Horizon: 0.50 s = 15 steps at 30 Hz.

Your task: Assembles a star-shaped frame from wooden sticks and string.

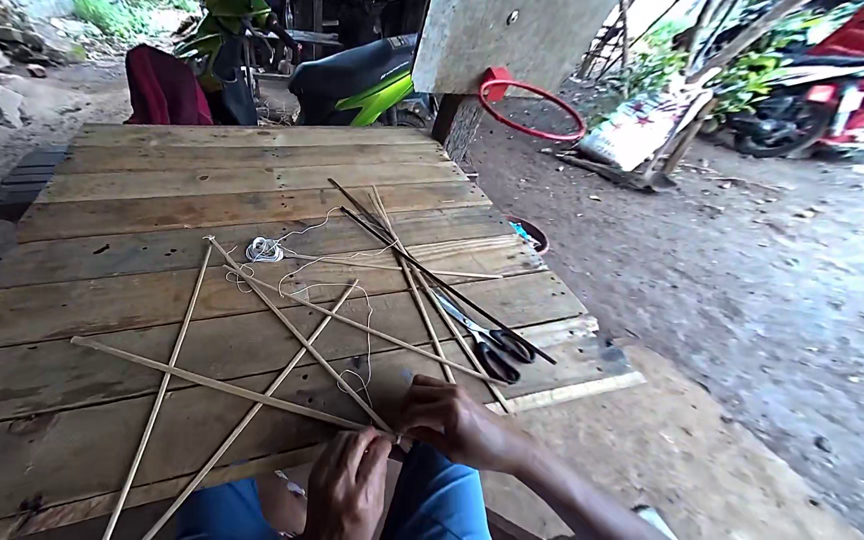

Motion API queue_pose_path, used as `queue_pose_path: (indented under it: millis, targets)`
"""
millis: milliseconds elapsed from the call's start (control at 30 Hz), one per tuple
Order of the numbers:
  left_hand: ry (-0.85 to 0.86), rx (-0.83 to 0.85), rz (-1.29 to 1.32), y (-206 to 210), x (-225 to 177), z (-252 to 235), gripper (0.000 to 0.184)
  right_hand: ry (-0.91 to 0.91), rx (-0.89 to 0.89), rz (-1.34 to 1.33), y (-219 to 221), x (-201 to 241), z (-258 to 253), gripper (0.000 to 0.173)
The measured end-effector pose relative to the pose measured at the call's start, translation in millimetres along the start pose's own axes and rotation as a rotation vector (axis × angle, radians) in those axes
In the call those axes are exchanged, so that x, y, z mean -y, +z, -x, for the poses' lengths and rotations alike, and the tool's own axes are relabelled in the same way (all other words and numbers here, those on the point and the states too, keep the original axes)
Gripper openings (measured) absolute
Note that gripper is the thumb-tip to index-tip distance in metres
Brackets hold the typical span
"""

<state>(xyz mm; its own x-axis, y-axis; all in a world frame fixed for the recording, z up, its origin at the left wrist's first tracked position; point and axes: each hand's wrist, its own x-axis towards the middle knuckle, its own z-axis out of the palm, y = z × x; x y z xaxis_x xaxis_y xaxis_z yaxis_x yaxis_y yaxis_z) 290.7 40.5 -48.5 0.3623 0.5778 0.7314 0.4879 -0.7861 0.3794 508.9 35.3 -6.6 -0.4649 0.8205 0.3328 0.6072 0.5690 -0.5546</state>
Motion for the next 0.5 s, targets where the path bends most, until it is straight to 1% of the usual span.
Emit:
queue_pose_path:
  millis: [100,233,400,500]
  targets:
    - [-0.114,-0.01,-0.019,-10.4,-12.6,2.5,0.015,-0.015,-0.019,-0.057,-1.2,3.6,1.2,0.013]
    - [-0.173,0.021,-0.151,-15.2,-21.7,6.3,0.027,-0.026,-0.063,-0.15,0.1,15.3,-0.1,0.013]
    - [-0.179,-0.023,-0.119,-14.6,-20.1,6.1,0.017,0.11,-0.128,-0.336,4.2,23.9,0.2,0.007]
    - [-0.18,-0.036,-0.067,-14.9,-14.4,6.6,0.014,0.209,-0.135,-0.309,3.8,23.7,7.8,0.015]
